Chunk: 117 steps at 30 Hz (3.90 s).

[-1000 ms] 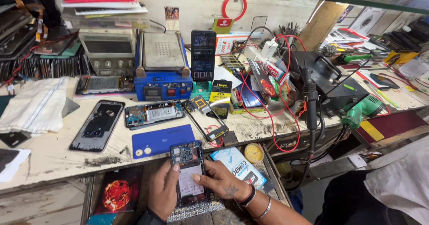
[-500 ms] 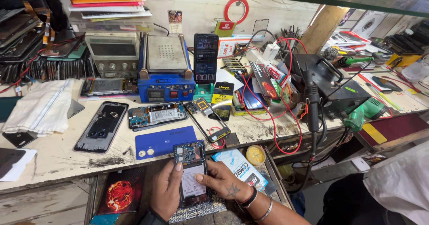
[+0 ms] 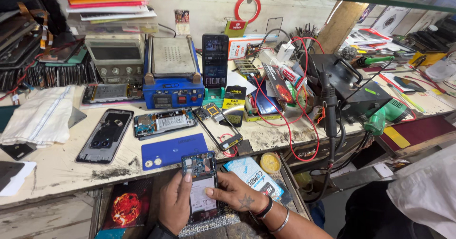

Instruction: The person is working on the internal components of a disassembled mobile phone by hand, using a small tool to manipulate a connector or component on the circuit board near the battery.

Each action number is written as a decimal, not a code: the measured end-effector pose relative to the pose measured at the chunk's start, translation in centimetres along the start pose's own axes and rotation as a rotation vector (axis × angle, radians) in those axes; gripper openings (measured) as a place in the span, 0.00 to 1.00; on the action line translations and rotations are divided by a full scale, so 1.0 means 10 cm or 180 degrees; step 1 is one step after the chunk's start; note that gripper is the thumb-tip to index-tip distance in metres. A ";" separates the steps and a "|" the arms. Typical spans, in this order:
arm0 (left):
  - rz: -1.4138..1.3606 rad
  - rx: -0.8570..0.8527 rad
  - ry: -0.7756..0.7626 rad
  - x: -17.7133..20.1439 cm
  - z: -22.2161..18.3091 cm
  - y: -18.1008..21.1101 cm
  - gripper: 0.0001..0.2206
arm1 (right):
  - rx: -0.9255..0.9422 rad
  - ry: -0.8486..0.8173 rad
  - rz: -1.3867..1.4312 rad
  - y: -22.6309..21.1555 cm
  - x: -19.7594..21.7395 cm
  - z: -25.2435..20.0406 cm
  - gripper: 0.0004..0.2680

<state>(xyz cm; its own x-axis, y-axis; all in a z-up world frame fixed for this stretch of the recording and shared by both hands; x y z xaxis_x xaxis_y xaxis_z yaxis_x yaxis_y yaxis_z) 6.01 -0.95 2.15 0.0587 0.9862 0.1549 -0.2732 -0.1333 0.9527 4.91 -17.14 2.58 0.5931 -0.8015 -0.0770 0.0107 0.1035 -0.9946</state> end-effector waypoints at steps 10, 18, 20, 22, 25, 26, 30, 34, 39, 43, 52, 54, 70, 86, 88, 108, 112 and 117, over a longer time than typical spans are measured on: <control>-0.0036 0.0141 0.0073 -0.01 0.00 -0.09 0.16 | -0.0023 0.0068 0.0101 0.05 0.04 0.00 0.14; -0.0136 -0.0017 0.0132 -0.04 0.04 -0.19 0.16 | -0.0075 0.0184 0.0326 0.09 0.08 -0.02 0.15; 0.0154 -0.0058 0.0115 -0.02 0.03 -0.17 0.16 | -0.0018 0.0166 0.0256 0.09 0.06 -0.03 0.15; 0.0136 0.0169 0.0085 0.00 -0.01 -0.19 0.16 | -0.0087 0.0142 0.0422 0.12 0.04 -0.05 0.14; 0.0098 0.0184 0.0101 -0.01 -0.03 -0.12 0.16 | -0.0132 0.0135 0.0360 0.13 0.04 -0.04 0.14; 0.0083 0.0125 0.0119 -0.01 0.00 -0.08 0.16 | -0.0130 0.0135 0.0281 0.11 0.05 -0.01 0.15; -0.0049 0.0175 0.0017 -0.03 -0.02 -0.06 0.16 | -0.0128 0.0117 0.0317 0.12 0.05 -0.04 0.14; 0.0077 0.0200 -0.0021 0.00 -0.01 -0.03 0.16 | -0.0068 0.0106 0.0258 0.09 0.04 -0.02 0.15; 0.0027 0.0092 -0.0031 0.00 0.01 -0.02 0.16 | -0.0102 0.0106 0.0178 0.07 0.02 -0.01 0.16; 0.0030 0.0049 -0.0035 0.00 0.00 0.01 0.16 | -0.0062 0.0095 0.0027 0.05 0.02 -0.01 0.16; -0.0278 0.0148 -0.0141 -0.02 0.01 0.07 0.16 | 0.0049 0.0204 0.0184 0.05 0.05 0.00 0.15; -0.0328 0.0037 -0.0176 -0.02 -0.01 0.10 0.16 | 0.0035 0.0287 0.0216 0.07 0.06 -0.01 0.15; 0.1010 -0.1676 0.0668 0.06 -0.20 0.24 0.13 | 0.0256 0.0866 -0.0720 0.06 0.19 -0.16 0.11; -0.0379 -0.0504 -0.0335 0.05 -0.12 0.22 0.14 | 0.1320 0.1326 -0.2245 -0.30 -0.03 -0.29 0.10; -0.0416 -0.0498 -0.0354 0.05 -0.12 0.22 0.14 | 0.1336 0.1280 -0.2272 -0.31 -0.04 -0.29 0.10; 0.0097 -0.0085 -0.0048 0.04 -0.11 0.12 0.17 | 0.1073 0.1118 -0.1881 -0.25 -0.03 -0.25 0.07; -0.0114 -0.0068 -0.0046 0.03 -0.07 0.10 0.16 | 0.1081 0.1101 -0.1720 -0.33 -0.04 -0.20 0.13; -0.0536 0.0177 -0.0153 -0.04 -0.08 -0.02 0.16 | 0.1050 0.1074 -0.1508 -0.36 -0.07 -0.16 0.13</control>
<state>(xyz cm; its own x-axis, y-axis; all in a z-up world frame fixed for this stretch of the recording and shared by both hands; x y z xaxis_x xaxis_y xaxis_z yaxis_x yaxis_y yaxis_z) 5.22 -1.23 1.68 0.1454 0.9894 0.0029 -0.2022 0.0268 0.9790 3.13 -17.90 6.08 0.1799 -0.9394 0.2918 0.4856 -0.1732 -0.8568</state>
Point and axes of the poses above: each hand's wrist, its own z-axis towards the middle knuckle, its own x-axis out of the back of the hand, y = z × x, the point moved 6 cm from there along z, towards the middle knuckle, and after that the axes turned 8 degrees about z, right-handed, at the moved point
